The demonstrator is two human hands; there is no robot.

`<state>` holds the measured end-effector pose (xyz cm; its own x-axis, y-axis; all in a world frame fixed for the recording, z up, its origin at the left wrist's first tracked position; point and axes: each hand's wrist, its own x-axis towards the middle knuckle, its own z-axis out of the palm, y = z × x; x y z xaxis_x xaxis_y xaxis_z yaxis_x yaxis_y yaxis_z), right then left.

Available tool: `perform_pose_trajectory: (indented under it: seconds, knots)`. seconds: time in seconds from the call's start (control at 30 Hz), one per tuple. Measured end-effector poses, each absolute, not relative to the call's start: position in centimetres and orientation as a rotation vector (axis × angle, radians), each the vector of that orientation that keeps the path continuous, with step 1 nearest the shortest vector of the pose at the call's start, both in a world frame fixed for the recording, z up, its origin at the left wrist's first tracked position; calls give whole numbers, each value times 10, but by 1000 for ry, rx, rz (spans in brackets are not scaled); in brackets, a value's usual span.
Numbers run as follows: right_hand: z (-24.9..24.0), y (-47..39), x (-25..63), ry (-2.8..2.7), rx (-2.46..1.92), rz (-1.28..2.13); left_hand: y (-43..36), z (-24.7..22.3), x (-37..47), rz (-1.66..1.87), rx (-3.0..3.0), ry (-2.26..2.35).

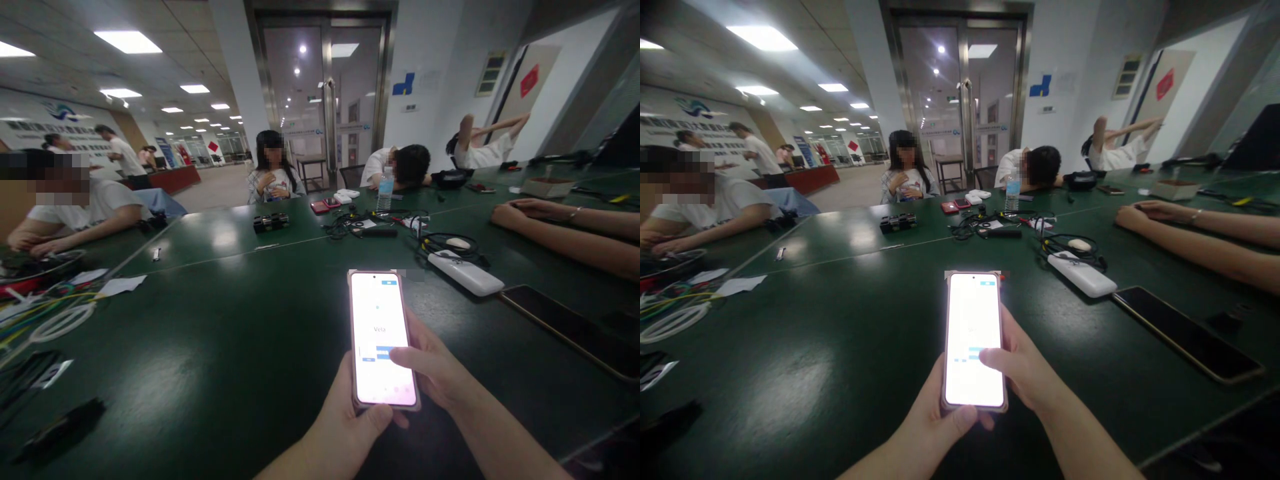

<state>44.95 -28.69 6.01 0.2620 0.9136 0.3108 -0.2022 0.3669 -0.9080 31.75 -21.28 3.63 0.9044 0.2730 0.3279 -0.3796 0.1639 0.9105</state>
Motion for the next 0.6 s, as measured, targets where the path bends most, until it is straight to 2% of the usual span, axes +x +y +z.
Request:
perform_pose_trajectory:
  seconds: [0.6]
  knots:
    - [62, -286, 448, -886, -803, 938, -212, 33, 319, 459, 1290, -126]
